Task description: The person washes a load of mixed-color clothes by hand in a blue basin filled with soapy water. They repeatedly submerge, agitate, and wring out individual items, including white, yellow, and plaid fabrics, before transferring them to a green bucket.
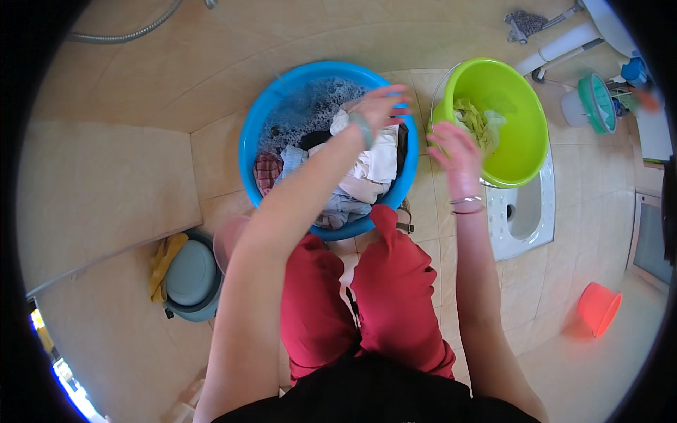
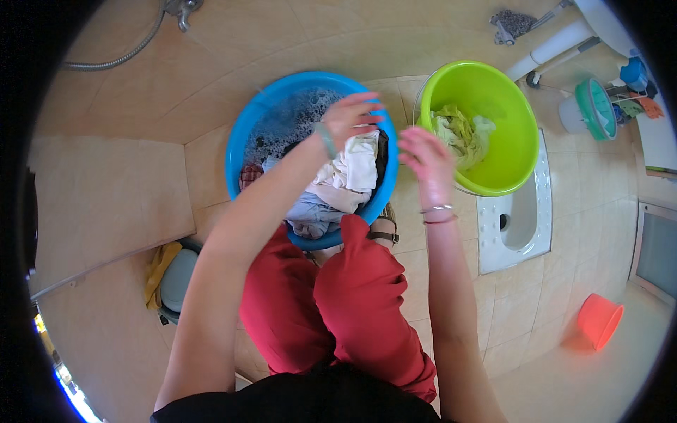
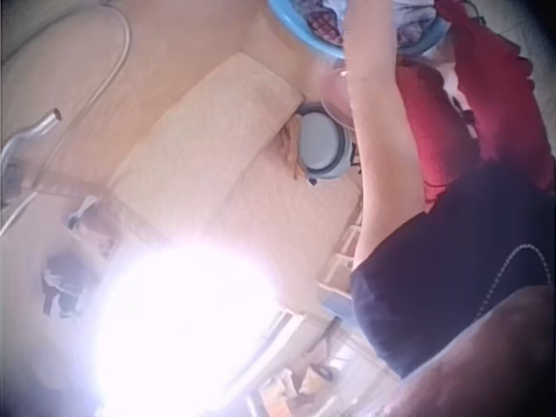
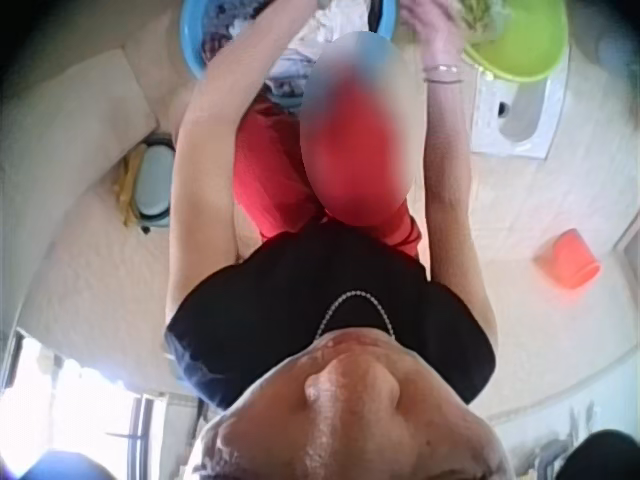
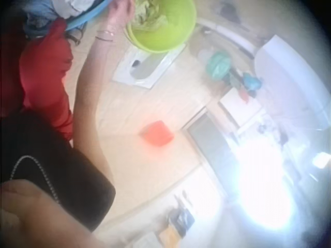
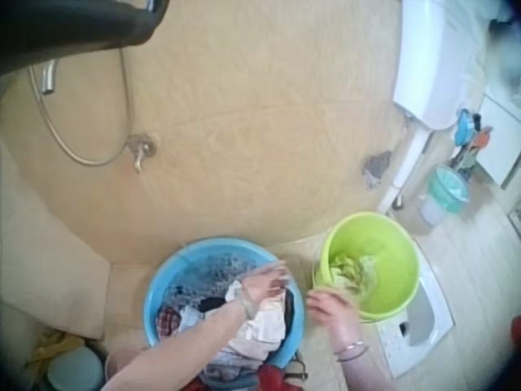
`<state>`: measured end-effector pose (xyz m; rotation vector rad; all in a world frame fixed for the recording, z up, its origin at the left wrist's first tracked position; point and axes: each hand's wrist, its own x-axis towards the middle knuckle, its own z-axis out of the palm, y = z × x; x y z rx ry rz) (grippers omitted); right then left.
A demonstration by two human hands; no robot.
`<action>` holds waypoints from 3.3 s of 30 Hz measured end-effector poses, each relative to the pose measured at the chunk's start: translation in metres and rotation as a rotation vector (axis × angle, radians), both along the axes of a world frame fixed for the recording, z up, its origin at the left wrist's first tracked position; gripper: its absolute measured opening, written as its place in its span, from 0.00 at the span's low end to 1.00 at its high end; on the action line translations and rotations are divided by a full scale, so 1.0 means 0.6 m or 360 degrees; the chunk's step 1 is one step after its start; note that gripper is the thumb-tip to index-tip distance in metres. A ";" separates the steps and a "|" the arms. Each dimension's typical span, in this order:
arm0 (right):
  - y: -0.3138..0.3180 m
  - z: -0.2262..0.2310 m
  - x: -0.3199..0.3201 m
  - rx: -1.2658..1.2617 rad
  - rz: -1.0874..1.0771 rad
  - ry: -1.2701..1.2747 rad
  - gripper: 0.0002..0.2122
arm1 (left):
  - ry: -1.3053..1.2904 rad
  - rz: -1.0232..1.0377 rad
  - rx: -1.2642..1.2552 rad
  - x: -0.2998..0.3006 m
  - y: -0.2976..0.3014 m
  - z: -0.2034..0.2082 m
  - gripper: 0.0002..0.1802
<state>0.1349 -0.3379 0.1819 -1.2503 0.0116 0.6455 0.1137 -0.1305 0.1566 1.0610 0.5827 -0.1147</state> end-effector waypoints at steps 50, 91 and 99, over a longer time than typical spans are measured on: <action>0.367 -0.010 0.027 -0.0301 0.0764 -0.0907 0.11 | -0.0306 0.1354 -0.0103 -0.278 0.283 -0.156 0.28; 0.480 -0.160 -0.068 -0.0384 0.1120 -0.2181 0.18 | -0.0742 0.1456 -0.0732 -0.223 0.277 -0.334 0.43; 0.400 -0.086 -0.170 -0.0390 0.1143 -0.2601 0.24 | -0.1137 0.1146 -0.1539 -0.203 0.243 -0.192 0.30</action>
